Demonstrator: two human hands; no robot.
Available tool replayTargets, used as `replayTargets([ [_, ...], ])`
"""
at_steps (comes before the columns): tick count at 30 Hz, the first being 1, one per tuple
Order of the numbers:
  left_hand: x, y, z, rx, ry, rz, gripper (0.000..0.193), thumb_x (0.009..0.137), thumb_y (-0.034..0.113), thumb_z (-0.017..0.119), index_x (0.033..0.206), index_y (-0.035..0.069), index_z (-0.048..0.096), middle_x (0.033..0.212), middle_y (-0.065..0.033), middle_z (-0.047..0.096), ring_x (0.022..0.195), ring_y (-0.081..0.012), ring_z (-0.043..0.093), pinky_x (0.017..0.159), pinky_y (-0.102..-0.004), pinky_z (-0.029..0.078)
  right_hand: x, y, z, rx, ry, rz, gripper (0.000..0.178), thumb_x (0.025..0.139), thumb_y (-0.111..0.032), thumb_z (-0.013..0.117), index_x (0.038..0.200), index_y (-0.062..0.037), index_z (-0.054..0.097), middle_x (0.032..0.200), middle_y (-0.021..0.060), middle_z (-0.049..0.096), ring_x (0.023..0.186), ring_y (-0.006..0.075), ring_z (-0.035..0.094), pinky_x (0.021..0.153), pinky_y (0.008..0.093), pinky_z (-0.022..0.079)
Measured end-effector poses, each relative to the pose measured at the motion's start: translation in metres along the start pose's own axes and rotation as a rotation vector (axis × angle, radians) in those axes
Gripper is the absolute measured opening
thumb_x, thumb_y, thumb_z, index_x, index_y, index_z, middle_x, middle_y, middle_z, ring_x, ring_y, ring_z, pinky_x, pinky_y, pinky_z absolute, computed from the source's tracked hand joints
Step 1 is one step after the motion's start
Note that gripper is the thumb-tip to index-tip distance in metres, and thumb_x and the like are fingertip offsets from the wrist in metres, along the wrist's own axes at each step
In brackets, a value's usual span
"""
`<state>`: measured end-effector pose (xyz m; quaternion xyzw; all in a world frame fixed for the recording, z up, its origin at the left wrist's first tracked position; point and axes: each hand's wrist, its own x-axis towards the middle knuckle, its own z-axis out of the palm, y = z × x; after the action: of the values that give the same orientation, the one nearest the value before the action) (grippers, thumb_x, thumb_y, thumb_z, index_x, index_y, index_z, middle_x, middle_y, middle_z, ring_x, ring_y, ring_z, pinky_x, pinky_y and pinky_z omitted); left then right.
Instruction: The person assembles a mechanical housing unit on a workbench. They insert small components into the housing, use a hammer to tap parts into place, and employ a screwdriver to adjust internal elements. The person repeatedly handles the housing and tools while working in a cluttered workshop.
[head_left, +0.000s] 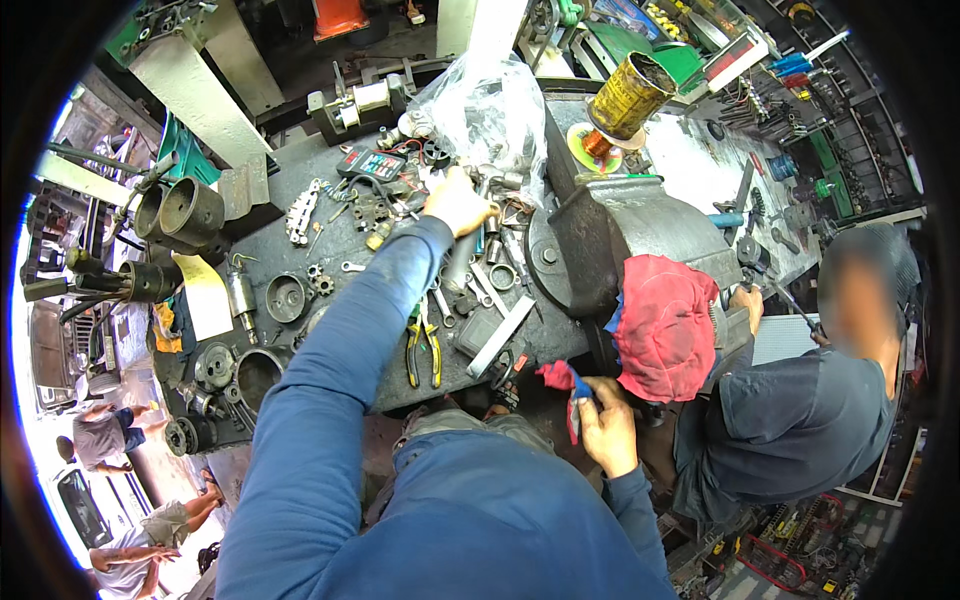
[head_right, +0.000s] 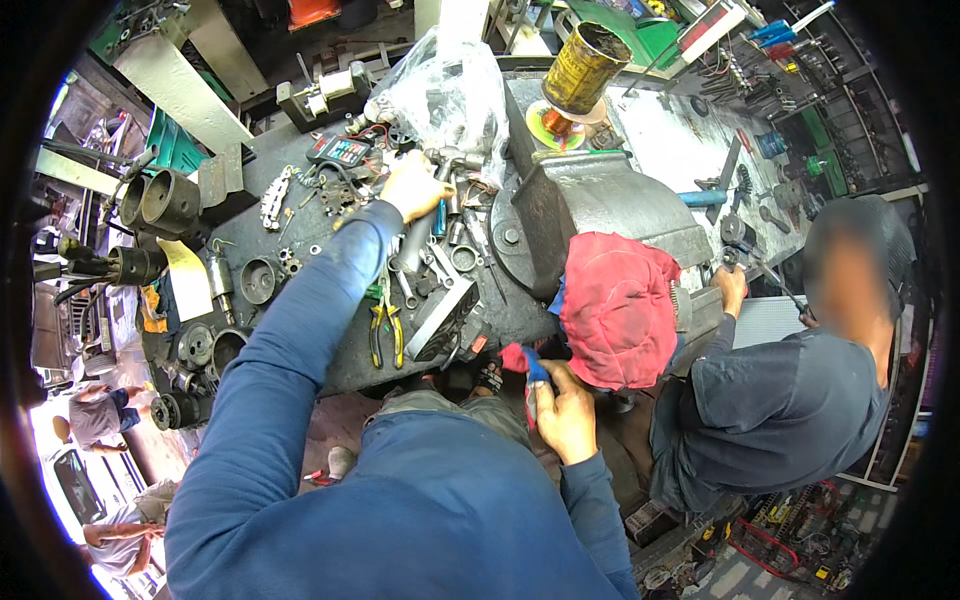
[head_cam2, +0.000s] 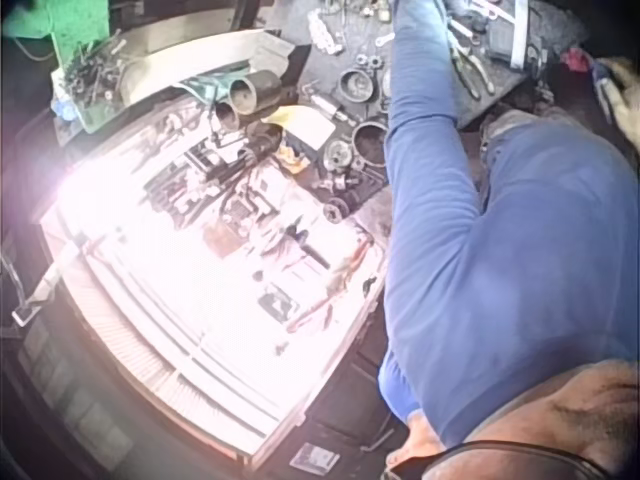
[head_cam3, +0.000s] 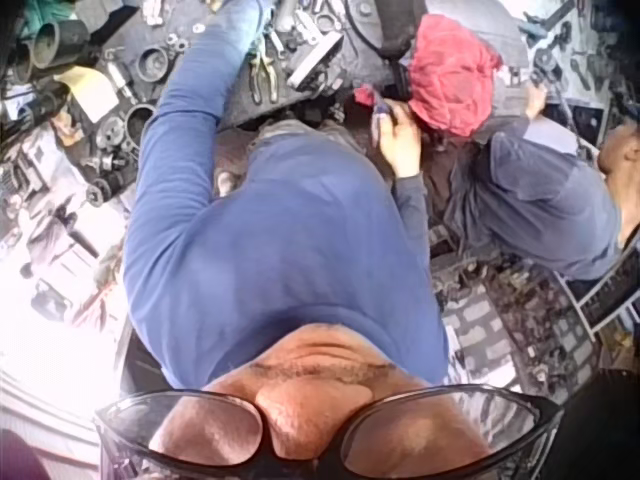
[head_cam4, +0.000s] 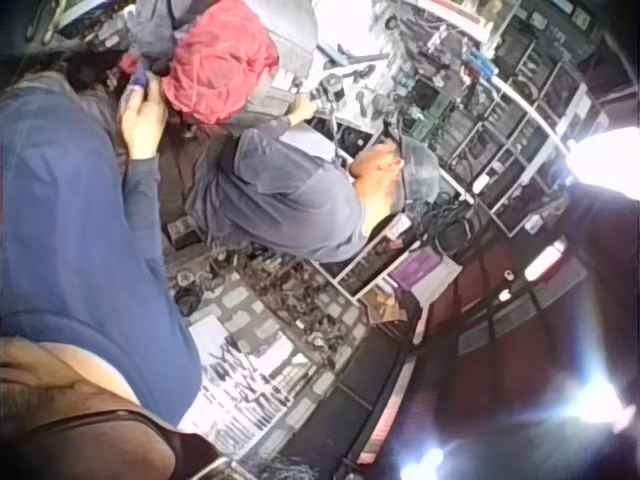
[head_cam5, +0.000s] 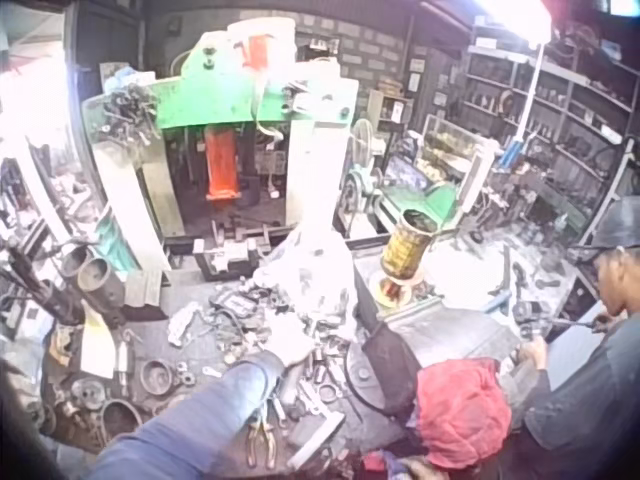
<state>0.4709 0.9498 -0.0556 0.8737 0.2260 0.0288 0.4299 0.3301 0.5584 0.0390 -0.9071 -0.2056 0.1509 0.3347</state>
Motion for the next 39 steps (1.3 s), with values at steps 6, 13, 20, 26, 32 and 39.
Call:
replayTargets([
  [6,0.015,-0.014,-0.057,-0.333,-0.436,0.123,0.015,0.094,0.012,0.069,0.099,-0.002,0.069,0.075,-0.0089,0.068,0.053,-0.0165,0.062,0.050,-0.0339,0.052,0.034,-0.006,0.026,-0.269,0.115,-0.107,0.031,0.101,-0.017,0.061,0.130,-0.0073,0.064,0.110,0.0188,0.067,0.099,0.0410,0.069,0.083,0.0459,0.056],
  [13,-0.081,0.016,-0.127,-0.721,-0.374,0.034,0.050,0.092,0.000,0.064,0.140,-0.004,0.055,0.088,-0.0076,0.067,0.066,-0.0115,0.062,0.062,-0.0279,0.052,0.085,-0.009,0.048,0.092,0.106,-0.014,0.065,0.096,-0.003,0.057,0.158,-0.0045,0.039,0.128,0.0233,0.068,0.105,0.0345,0.070,0.089,0.0439,0.056],
  [20,-0.200,0.009,-0.142,-0.932,-0.096,-0.152,0.058,0.086,0.001,0.064,0.143,-0.001,0.052,0.108,-0.0132,0.063,0.070,-0.0132,0.060,0.055,-0.0261,0.050,0.066,-0.022,0.053,0.144,-0.119,-0.407,0.090,0.074,-0.028,0.091,0.147,0.0015,0.049,0.144,0.0226,0.055,0.138,0.0393,0.050,0.117,0.0472,0.040],
  [26,-0.258,0.002,-0.124,-0.948,-0.014,-0.222,0.048,0.084,0.001,0.065,0.132,-0.003,0.062,0.103,-0.0069,0.058,0.064,-0.0095,0.057,0.053,-0.0232,0.049,0.073,-0.016,0.078,0.104,-0.118,-0.419,0.101,0.068,-0.037,0.094,0.146,0.0047,0.047,0.149,0.0252,0.049,0.142,0.0436,0.044,0.119,0.0504,0.036],
  [32,-0.286,0.009,-0.093,-0.798,-0.004,-0.248,0.046,0.084,0.008,0.077,0.129,0.002,0.071,0.097,-0.0007,0.055,0.063,-0.0075,0.055,0.054,-0.0225,0.048,0.071,-0.013,0.087,0.172,-0.081,-0.412,0.086,0.070,-0.028,0.093,0.140,0.0015,0.053,0.144,0.0249,0.053,0.137,0.0437,0.049,0.116,0.0492,0.040],
  [39,-0.282,0.005,-0.044,-0.571,-0.028,-0.242,0.045,0.083,0.012,0.078,0.127,0.006,0.074,0.100,-0.0090,0.068,0.090,-0.0177,0.061,0.086,-0.0343,0.052,0.069,-0.009,0.100,0.219,-0.103,-0.292,0.079,0.070,-0.016,0.090,0.138,0.0002,0.053,0.139,0.0221,0.058,0.133,0.0441,0.053,0.112,0.0468,0.045],
])
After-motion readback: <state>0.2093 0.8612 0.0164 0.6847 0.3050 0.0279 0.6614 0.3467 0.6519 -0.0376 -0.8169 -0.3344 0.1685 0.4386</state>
